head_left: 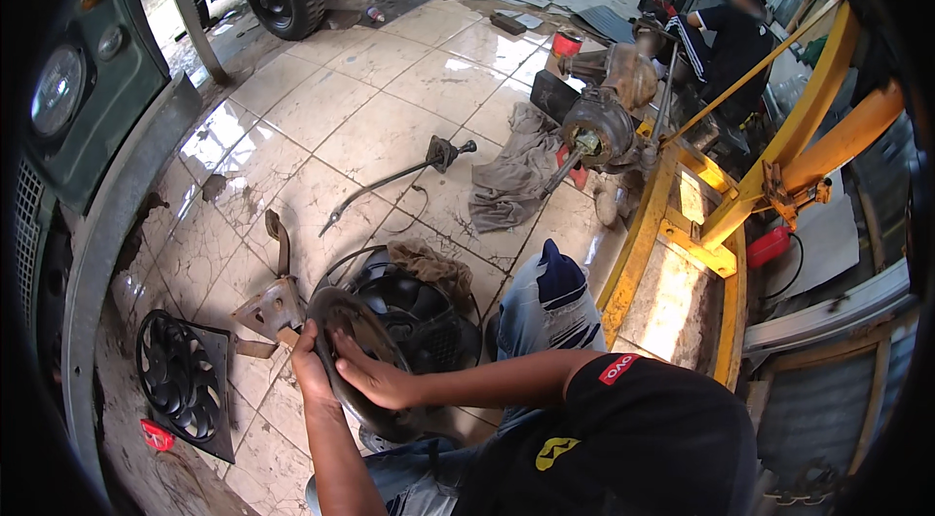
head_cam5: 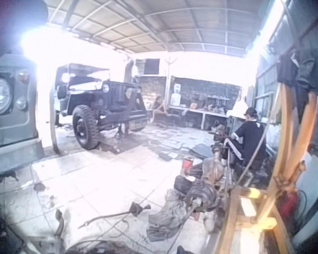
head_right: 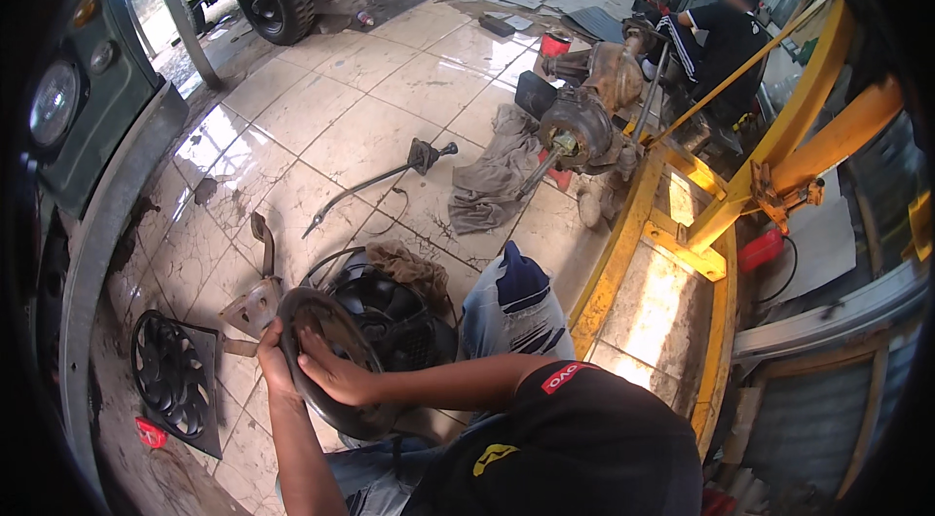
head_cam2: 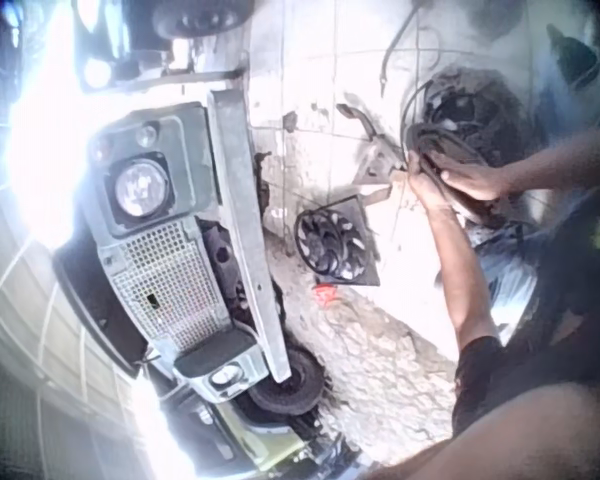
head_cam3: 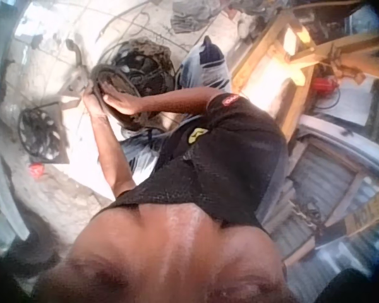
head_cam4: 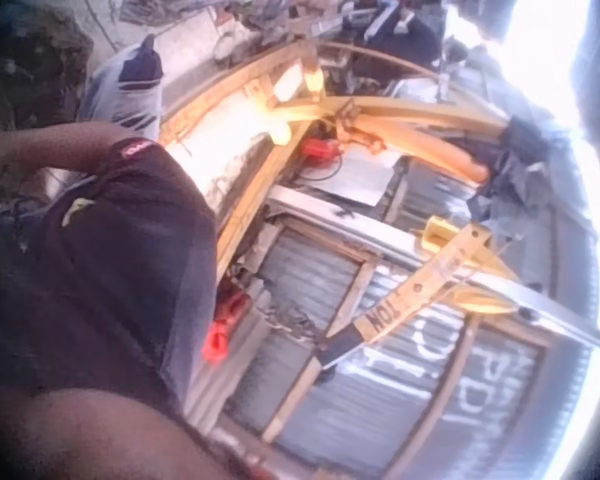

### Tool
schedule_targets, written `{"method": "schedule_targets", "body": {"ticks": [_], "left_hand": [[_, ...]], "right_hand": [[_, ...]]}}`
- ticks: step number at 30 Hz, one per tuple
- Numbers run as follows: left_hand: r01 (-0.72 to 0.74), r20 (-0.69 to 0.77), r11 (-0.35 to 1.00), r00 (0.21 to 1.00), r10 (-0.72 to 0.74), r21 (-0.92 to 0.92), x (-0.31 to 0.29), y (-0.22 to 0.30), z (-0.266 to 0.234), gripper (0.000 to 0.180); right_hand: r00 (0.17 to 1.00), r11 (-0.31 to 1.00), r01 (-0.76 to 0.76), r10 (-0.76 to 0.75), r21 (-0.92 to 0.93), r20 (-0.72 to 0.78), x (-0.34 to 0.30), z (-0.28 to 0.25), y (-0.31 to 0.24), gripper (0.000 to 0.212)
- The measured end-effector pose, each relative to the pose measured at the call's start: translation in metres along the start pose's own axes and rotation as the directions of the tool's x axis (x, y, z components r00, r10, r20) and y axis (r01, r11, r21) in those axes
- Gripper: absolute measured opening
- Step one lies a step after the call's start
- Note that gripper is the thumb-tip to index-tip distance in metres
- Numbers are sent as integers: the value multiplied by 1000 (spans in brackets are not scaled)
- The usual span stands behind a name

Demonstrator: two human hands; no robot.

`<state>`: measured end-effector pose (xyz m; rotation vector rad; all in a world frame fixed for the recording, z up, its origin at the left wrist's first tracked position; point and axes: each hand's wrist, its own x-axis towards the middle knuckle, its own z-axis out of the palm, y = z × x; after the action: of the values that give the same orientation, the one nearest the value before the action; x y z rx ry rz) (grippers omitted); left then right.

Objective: The person sits on the floor and scrubs a brake disc with a cloth, rotating it to clean different areas. The person continues wiping the disc surface repeatedly throughout the clip.

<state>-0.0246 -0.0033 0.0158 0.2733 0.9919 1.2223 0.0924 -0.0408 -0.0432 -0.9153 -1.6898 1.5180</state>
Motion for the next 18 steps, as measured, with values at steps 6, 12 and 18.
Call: {"method": "schedule_targets", "body": {"ticks": [6,12,18], "left_hand": [[-28,29,1000,999,27,9,-4,-5,5,31],[35,20,999,999,-35,-3,-4,-2,-4,28],[18,33,999,999,-17,-29,-1,-3,2,29]], "right_hand": [[999,999,24,-26,-47,-38,12,-3,19,72],[998,998,59,-59,-28,8,-8,-2,3,72],[1000,1000,7,-7,-17,-9,13,-9,18,71]]}}
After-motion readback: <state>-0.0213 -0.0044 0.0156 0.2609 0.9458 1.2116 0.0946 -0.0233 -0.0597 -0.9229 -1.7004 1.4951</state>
